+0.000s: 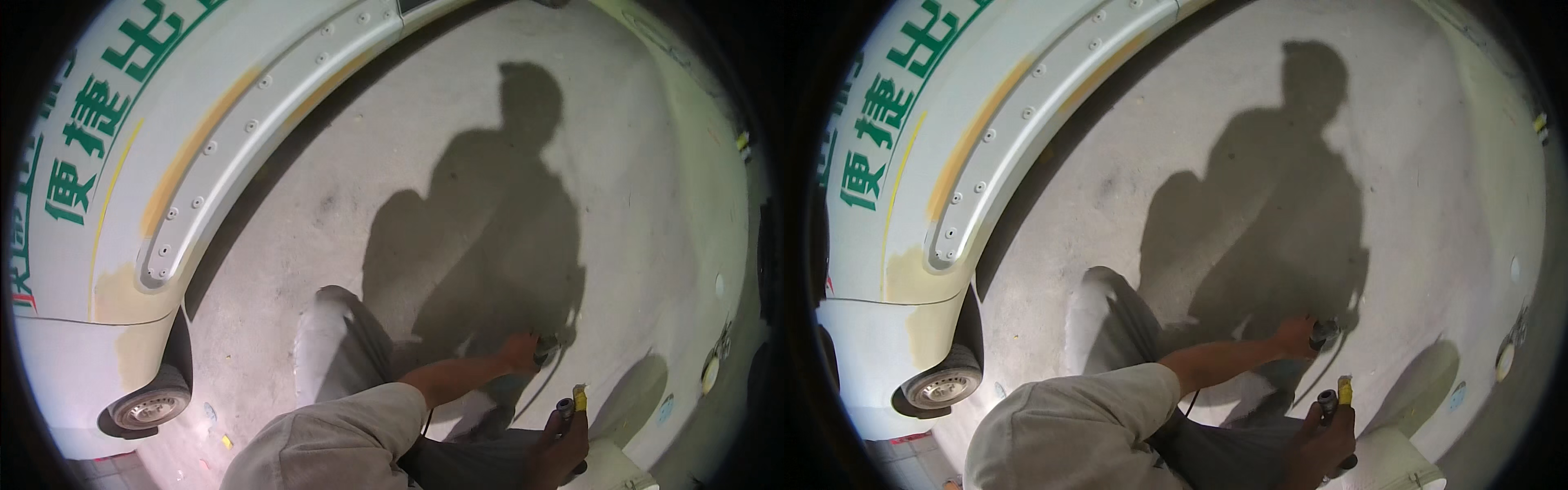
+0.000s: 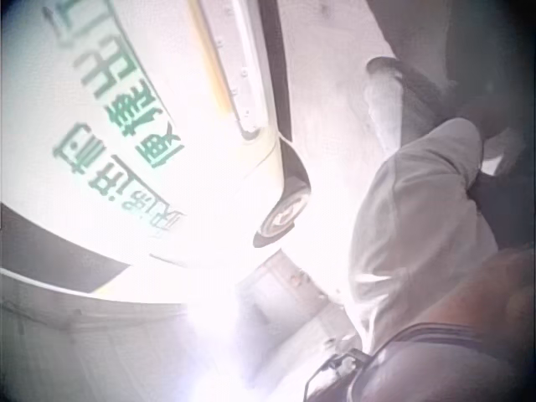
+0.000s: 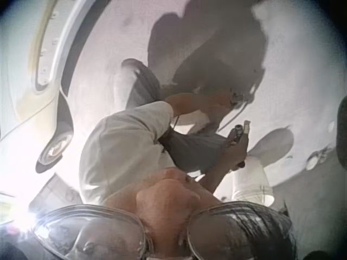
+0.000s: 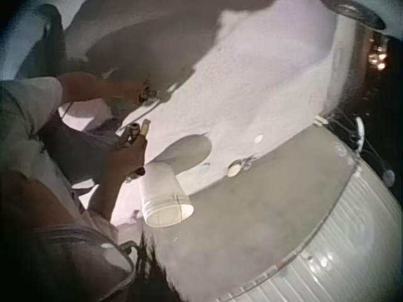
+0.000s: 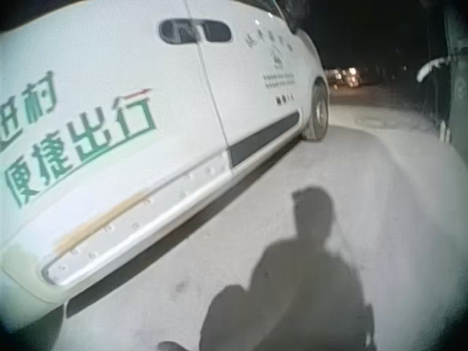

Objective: The person attaches a sanding disc to a pneumatic sander and sands the side panel of a white van. They change sanding discs mid-task and continue sanding the same area.

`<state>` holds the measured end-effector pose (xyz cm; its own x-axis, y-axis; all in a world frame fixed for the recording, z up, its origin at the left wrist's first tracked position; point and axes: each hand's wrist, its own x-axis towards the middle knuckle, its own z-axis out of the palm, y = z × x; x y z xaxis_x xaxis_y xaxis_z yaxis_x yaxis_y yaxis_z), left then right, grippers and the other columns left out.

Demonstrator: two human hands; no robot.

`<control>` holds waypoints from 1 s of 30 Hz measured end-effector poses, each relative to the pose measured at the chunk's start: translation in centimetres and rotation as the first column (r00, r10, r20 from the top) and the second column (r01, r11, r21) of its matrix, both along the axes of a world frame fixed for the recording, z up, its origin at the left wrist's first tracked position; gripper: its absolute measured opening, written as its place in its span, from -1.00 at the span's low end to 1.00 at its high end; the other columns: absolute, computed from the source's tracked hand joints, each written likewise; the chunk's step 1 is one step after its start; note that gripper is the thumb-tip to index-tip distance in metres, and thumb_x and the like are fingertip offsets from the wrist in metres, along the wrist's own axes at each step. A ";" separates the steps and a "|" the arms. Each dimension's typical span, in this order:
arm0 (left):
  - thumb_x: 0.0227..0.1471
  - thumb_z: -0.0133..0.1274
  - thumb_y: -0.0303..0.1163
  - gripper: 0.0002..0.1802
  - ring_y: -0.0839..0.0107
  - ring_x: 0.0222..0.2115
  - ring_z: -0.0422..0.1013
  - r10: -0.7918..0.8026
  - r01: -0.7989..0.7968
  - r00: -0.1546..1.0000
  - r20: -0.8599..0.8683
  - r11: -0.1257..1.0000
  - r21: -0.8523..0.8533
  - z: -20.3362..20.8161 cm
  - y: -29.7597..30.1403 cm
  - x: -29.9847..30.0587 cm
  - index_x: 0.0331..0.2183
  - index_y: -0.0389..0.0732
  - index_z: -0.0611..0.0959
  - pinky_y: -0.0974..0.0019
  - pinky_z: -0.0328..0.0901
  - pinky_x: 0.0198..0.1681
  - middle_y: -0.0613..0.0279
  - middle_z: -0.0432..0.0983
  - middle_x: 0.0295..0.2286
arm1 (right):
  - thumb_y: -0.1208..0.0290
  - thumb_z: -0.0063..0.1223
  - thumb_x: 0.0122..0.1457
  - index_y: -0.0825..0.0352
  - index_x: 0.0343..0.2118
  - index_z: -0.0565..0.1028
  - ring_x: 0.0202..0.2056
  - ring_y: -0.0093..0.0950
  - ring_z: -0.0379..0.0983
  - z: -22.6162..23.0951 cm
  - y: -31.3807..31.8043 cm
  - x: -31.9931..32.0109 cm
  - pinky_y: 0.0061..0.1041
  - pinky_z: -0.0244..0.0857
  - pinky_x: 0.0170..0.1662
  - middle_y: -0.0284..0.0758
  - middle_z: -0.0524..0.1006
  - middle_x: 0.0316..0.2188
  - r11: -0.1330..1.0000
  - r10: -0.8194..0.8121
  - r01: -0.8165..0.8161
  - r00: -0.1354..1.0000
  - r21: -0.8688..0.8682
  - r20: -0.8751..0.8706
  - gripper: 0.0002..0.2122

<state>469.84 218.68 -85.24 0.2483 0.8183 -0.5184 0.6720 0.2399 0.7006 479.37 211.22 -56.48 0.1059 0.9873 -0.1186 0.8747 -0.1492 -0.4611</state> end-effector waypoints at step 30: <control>-0.03 0.30 0.10 -0.20 0.37 -0.14 0.50 0.321 -0.506 0.601 0.732 0.862 0.037 34.6 -6.8 -60.8 0.04 -0.37 0.63 0.31 0.35 -0.01 0.12 0.63 -0.18 | -0.02 0.26 0.16 0.09 -0.10 0.65 -0.52 -0.24 0.56 17.9 13.3 -41.1 -0.20 0.45 -0.49 -0.30 0.52 -0.48 0.224 0.819 -0.949 0.307 0.222 0.484 -0.64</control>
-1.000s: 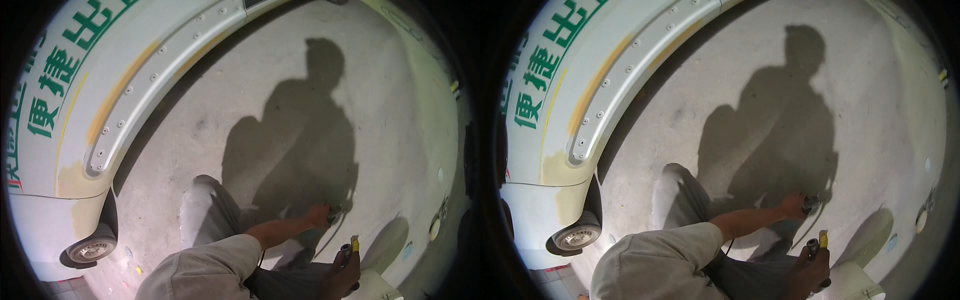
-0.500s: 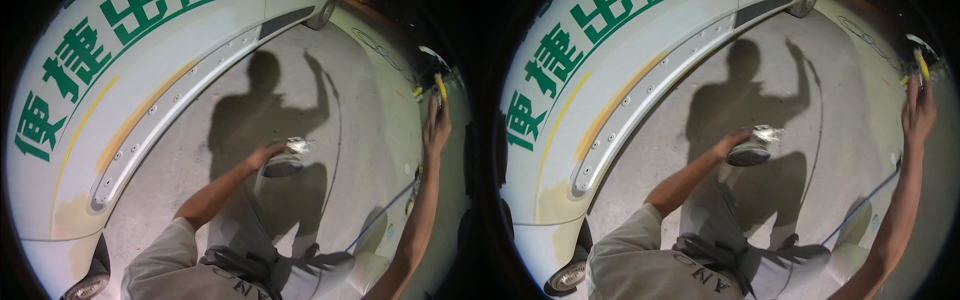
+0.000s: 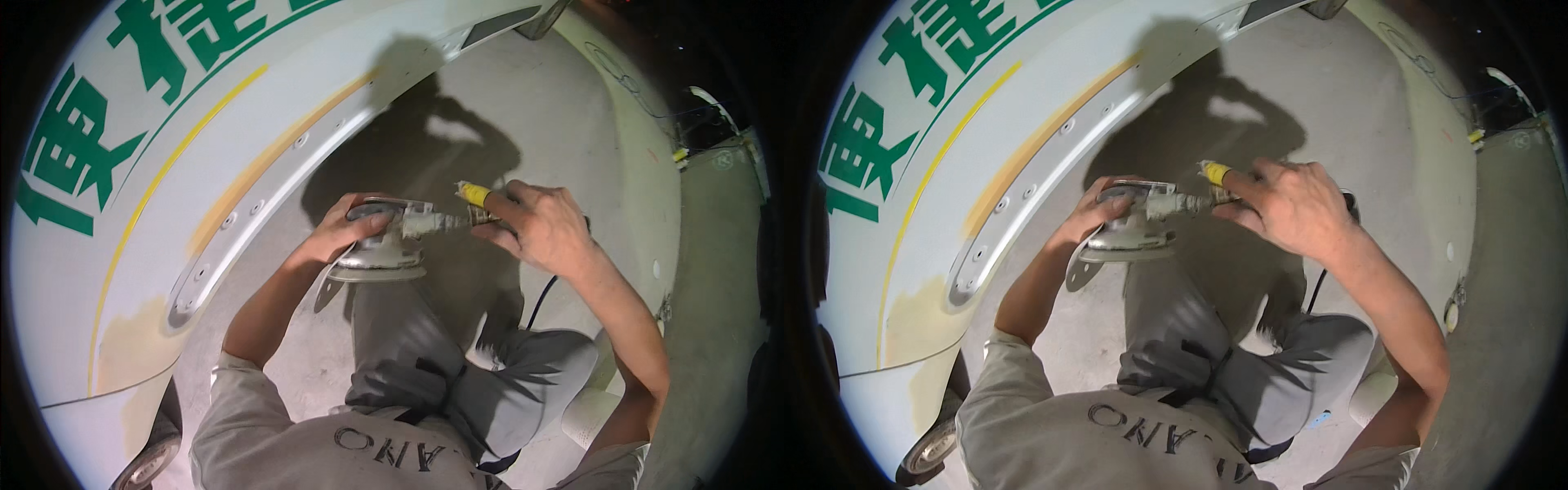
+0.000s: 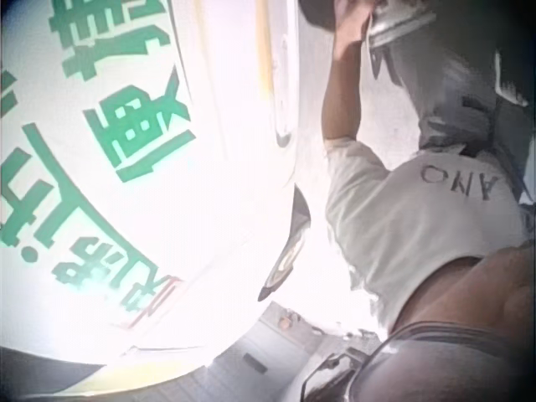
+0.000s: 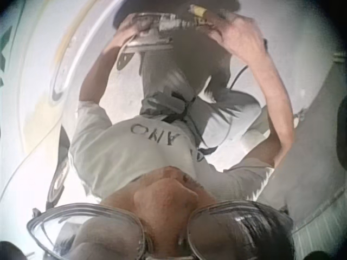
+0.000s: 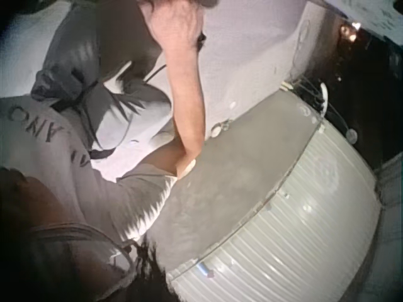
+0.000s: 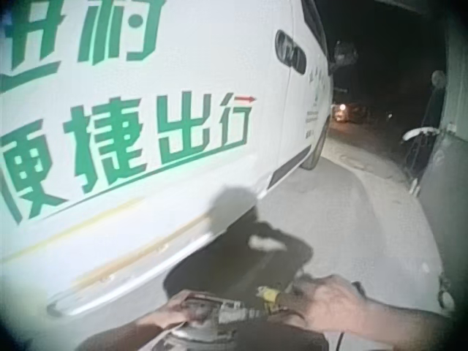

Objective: The person attaches a sanding disc to a pneumatic sander and sands the side panel of a white van. They change sanding discs mid-task and continue sanding the same area.

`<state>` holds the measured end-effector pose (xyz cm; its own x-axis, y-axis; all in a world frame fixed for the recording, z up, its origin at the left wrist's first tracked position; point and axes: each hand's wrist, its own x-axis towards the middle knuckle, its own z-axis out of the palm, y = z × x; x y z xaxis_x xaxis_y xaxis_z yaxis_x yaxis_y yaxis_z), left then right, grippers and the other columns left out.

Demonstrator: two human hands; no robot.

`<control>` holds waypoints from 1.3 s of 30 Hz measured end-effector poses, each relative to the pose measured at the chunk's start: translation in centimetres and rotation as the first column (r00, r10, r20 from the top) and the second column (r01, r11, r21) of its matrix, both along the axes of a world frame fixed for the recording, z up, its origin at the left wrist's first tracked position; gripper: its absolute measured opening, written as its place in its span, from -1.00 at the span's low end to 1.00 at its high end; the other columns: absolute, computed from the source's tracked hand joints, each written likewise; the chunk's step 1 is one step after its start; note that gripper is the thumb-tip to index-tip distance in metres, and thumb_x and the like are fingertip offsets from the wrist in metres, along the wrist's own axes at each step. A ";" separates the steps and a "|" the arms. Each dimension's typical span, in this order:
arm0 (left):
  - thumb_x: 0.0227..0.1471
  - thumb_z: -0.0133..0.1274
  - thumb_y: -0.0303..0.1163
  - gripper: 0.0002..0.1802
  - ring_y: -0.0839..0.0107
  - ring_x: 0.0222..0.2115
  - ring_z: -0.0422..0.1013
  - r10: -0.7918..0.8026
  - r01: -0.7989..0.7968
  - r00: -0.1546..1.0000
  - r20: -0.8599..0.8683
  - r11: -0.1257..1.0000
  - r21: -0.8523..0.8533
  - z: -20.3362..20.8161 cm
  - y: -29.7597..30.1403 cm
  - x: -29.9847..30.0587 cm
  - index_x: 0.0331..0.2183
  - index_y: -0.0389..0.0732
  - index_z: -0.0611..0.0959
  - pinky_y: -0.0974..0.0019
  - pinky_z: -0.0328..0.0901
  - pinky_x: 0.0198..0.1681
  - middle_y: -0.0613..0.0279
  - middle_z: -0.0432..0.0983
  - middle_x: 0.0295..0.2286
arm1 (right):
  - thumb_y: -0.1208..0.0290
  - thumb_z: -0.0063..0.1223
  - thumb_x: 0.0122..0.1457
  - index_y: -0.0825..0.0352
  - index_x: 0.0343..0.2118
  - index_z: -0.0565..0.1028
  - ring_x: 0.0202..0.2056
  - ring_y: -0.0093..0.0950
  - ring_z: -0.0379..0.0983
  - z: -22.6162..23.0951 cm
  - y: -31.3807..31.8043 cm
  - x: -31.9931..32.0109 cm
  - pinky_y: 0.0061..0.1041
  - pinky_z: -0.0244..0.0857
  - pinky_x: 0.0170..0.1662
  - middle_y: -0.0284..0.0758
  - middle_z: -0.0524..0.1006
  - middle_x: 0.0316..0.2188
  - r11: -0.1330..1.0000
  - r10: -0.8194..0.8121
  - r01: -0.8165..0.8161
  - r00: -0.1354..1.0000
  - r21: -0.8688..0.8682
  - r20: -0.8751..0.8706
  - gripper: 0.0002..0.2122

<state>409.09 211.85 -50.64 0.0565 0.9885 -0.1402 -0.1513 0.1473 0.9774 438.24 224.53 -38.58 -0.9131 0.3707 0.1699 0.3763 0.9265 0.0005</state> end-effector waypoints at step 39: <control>-0.24 0.50 -0.07 -0.24 -0.12 -0.29 0.56 0.042 0.041 0.774 -0.631 0.992 0.116 2.0 -10.2 4.0 -0.11 -0.34 0.55 0.02 0.48 -0.24 -0.14 0.57 -0.29 | 0.02 0.49 -0.07 0.49 0.37 0.09 -0.04 0.09 0.57 -10.4 -7.1 -8.6 -0.09 0.49 0.03 0.09 0.61 -0.15 0.514 0.288 -0.106 0.956 -0.851 0.055 0.05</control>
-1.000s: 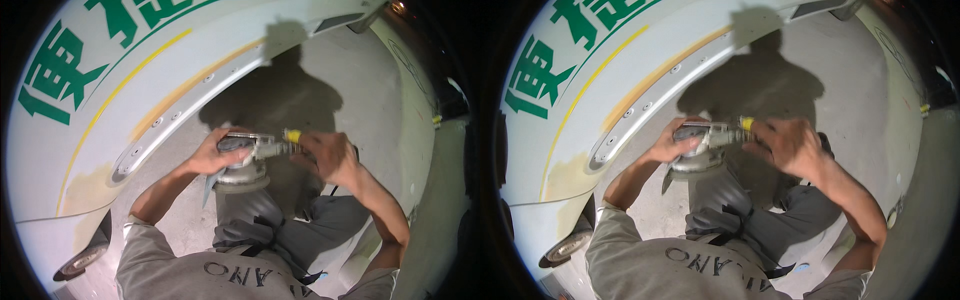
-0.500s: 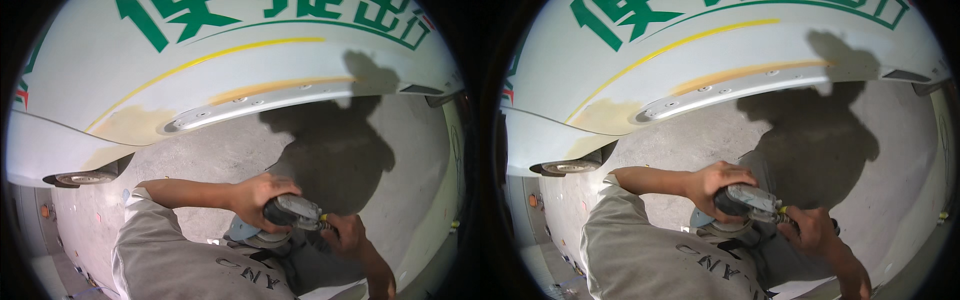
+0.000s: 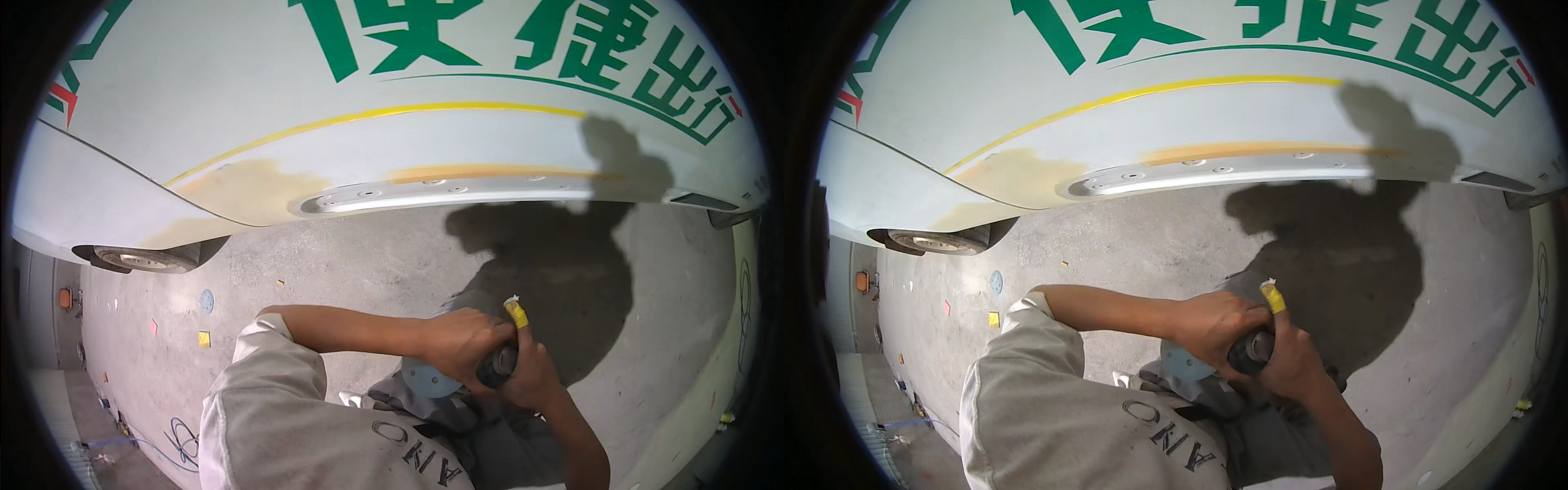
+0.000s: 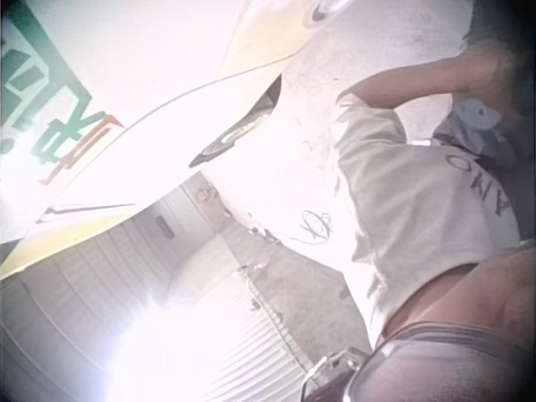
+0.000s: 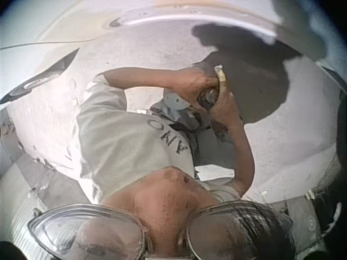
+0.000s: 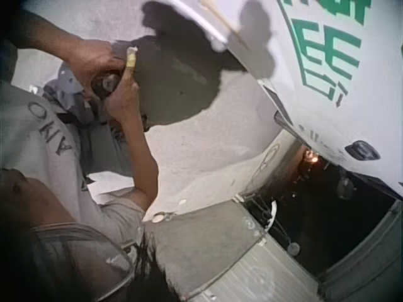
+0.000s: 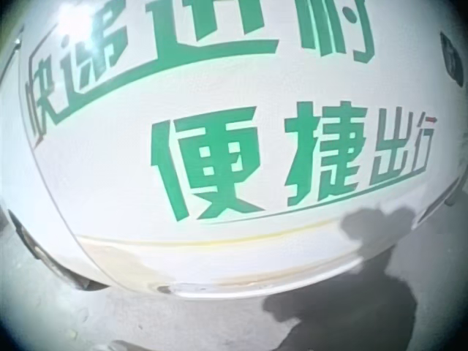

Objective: The person attaches a sanding disc to a pneumatic sander and sands the side panel of a white van. They change sanding discs mid-task and continue sanding the same area.

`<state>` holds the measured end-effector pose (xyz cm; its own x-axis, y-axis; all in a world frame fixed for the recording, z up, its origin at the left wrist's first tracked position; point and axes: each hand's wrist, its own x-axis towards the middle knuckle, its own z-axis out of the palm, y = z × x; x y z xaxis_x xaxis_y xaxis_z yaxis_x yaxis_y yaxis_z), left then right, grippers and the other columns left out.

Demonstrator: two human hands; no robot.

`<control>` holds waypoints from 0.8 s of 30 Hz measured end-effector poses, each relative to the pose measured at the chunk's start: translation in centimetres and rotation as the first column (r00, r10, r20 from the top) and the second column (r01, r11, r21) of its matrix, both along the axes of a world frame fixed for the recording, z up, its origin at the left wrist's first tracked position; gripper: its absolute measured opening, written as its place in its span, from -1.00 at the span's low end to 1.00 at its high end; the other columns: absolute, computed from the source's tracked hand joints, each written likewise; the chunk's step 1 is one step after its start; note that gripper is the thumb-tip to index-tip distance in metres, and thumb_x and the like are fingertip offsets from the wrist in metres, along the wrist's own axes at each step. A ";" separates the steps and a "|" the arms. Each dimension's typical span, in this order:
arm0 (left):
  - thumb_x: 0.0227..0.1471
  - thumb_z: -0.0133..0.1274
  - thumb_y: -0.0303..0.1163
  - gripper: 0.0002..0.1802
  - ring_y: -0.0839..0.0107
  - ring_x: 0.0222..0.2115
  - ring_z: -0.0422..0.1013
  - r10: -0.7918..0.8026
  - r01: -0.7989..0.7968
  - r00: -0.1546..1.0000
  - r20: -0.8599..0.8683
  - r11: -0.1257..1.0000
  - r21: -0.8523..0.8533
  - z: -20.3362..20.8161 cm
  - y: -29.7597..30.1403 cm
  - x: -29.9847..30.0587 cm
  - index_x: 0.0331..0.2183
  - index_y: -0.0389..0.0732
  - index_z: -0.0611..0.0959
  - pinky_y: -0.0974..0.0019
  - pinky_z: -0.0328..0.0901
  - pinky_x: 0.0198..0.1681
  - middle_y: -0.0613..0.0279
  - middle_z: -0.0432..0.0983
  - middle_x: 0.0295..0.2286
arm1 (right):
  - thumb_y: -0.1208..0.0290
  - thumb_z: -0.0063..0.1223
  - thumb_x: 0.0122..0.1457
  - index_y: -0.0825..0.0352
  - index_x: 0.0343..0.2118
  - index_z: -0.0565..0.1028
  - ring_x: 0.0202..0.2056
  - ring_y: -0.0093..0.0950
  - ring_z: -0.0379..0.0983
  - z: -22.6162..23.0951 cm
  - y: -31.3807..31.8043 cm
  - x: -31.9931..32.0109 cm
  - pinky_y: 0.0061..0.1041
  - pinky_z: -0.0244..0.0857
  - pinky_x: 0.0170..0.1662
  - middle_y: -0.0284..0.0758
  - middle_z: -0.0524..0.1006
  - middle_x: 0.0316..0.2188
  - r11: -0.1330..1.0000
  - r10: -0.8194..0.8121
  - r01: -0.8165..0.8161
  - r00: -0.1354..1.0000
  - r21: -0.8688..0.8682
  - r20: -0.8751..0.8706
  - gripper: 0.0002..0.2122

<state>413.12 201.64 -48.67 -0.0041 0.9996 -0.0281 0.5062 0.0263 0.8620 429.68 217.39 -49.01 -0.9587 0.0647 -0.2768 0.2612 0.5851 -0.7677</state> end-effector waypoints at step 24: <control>0.18 0.28 -0.04 -0.42 0.21 -0.10 0.57 0.581 -0.139 0.729 0.363 0.645 -0.752 -16.9 -20.8 0.0 0.07 -0.26 0.67 0.24 0.56 -0.20 -0.03 0.63 -0.07 | -0.14 0.27 0.14 0.47 0.34 0.23 0.24 -0.21 0.37 -6.9 14.7 0.5 -0.23 0.26 0.31 -0.04 0.43 0.21 0.663 -0.638 0.255 0.684 -0.703 -0.354 -0.10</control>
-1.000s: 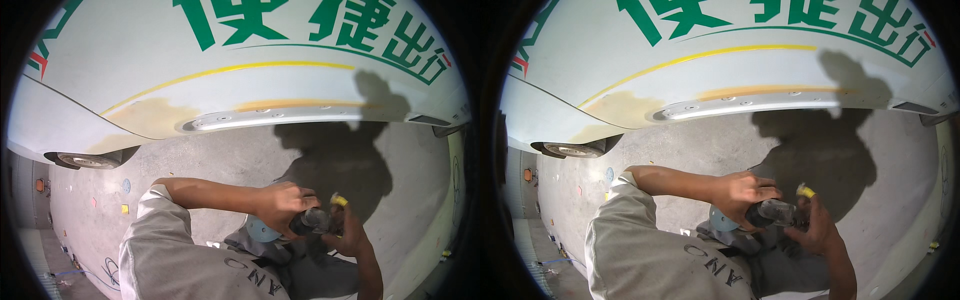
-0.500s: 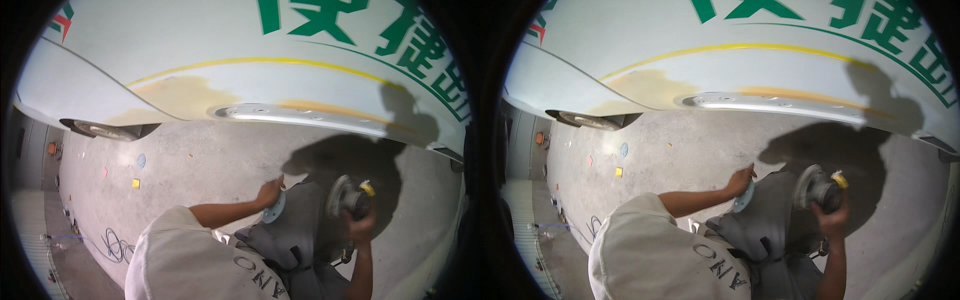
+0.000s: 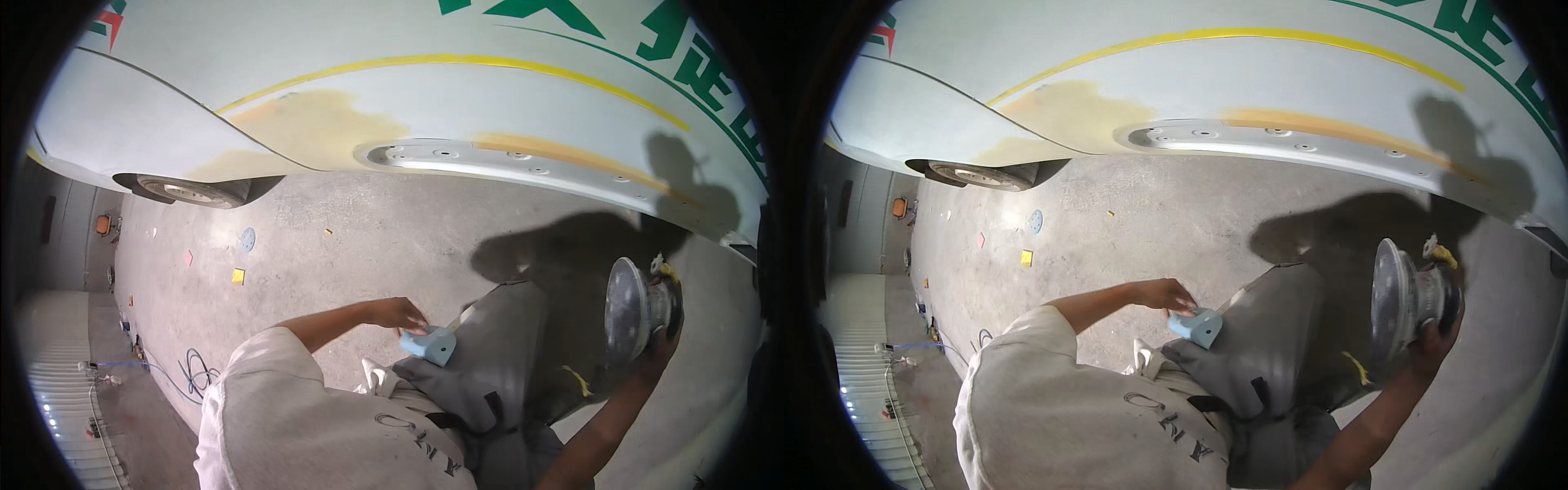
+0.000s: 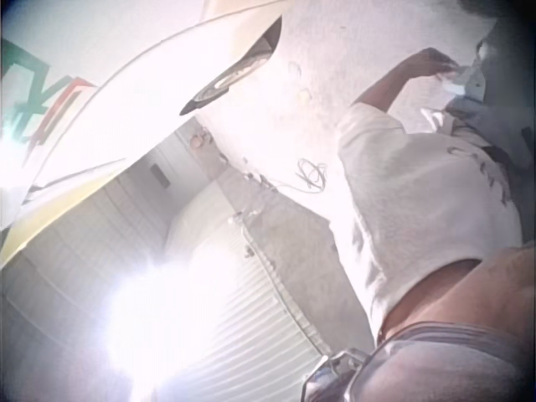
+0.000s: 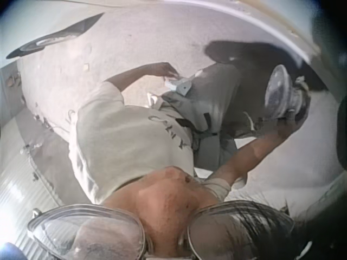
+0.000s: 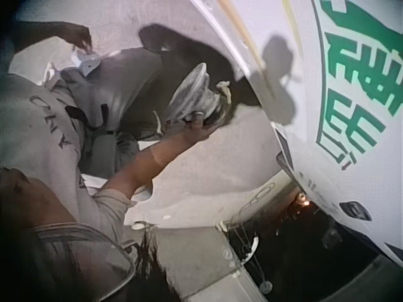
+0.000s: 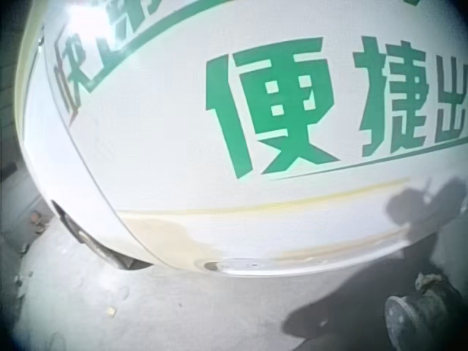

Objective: The person attaches a sanding disc to a pneumatic sander and sands the side panel of a white van. They change sanding discs mid-task and continue sanding the same area.

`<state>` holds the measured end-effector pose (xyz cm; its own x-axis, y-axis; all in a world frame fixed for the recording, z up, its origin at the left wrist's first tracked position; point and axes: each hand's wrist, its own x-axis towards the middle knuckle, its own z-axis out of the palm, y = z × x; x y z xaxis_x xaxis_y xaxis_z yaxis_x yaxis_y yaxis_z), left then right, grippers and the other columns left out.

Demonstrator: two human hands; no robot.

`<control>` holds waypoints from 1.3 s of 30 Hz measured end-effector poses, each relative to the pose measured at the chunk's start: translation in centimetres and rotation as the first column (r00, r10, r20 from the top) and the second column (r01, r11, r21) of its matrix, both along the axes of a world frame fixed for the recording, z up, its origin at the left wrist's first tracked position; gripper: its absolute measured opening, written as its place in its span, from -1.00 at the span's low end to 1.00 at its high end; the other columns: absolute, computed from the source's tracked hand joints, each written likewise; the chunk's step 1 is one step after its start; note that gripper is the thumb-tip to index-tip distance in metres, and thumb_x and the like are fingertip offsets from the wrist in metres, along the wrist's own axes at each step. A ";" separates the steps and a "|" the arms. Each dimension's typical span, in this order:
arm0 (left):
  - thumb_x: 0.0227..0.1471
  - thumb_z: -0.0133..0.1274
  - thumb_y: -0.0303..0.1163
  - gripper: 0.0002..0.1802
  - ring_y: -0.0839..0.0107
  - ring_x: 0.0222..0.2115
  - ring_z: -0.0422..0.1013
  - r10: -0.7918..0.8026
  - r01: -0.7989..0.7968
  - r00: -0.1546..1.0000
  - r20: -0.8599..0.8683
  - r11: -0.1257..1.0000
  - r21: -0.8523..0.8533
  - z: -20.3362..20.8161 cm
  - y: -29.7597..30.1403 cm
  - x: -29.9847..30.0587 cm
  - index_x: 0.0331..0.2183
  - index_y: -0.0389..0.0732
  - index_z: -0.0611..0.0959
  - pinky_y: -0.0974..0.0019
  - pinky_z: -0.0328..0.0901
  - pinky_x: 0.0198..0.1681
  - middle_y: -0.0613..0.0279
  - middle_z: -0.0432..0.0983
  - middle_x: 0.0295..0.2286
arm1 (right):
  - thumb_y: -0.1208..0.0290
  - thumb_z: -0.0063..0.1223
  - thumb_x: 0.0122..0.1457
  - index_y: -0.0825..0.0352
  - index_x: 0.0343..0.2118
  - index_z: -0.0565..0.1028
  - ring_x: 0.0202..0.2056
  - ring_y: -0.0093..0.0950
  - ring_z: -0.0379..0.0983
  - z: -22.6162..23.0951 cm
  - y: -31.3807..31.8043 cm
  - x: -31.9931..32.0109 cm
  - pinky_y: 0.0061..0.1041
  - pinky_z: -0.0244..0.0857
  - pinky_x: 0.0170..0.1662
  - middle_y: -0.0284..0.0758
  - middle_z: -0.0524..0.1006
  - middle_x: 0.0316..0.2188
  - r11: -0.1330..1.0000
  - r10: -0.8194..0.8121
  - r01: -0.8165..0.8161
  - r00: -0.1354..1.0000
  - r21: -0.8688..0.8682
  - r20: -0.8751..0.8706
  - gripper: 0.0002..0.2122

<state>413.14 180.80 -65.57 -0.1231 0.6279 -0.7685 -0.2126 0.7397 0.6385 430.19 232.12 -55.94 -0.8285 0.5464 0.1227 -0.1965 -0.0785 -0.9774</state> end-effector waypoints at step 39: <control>0.14 0.31 -0.54 -0.91 0.55 -0.53 0.51 0.723 -0.360 0.691 -0.019 0.366 0.858 16.0 26.4 1.7 -0.31 -0.38 0.74 0.43 0.38 -0.49 0.16 0.67 -0.50 | 0.09 -0.35 0.45 0.36 0.27 0.40 0.12 -0.39 0.50 -4.1 -8.7 -7.7 -0.30 0.36 0.21 -0.23 0.55 0.14 0.673 0.051 -0.633 0.557 -0.384 -0.829 -0.47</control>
